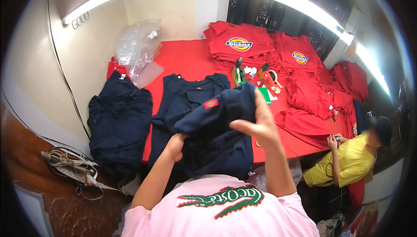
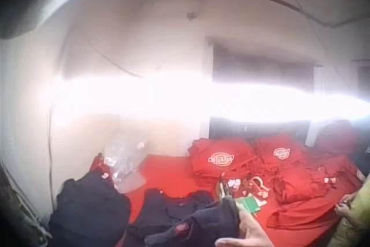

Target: The person labels and inspects several navy blue tank tops and shirts on a red surface, using a pen to write on tags and handling each garment to check for details.

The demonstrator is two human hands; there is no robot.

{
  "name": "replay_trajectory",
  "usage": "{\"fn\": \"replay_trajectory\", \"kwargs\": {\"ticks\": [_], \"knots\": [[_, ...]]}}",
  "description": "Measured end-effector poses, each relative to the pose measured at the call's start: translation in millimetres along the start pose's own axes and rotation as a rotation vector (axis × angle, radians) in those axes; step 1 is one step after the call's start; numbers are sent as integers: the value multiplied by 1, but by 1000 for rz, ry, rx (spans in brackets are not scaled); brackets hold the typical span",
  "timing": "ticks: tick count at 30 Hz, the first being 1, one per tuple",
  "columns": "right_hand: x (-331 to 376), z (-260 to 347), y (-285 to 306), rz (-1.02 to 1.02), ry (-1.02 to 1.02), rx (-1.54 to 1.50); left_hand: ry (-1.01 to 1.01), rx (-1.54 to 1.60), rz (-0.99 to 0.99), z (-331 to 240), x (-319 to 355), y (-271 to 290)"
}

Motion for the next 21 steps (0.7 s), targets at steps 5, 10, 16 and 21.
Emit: {"fn": "replay_trajectory", "kwargs": {"ticks": [5, 10, 16, 21], "knots": [[22, -126, -18, -123, -481, 570, -16, 576, 739, -79, -1, -109], [66, -254, -3, 159, -419, 298, -261, 499, 930, -143, 68, -207], [77, -171, -1, 333, -653, -1082, -18, -36, 179, -82, 19, -76], [13, -35, -44, 498, -141, -1488, 136, 266, 184, 99, -26, -9]]}}
Point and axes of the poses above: each hand's wrist, its own x-axis away from the middle knuckle, its own y-axis out of the back of the hand, z = x × y, the point moved 4 cm from there along -x, towards the middle knuckle, and after that the axes turned 13 degrees about z, right-handed, at the moved point
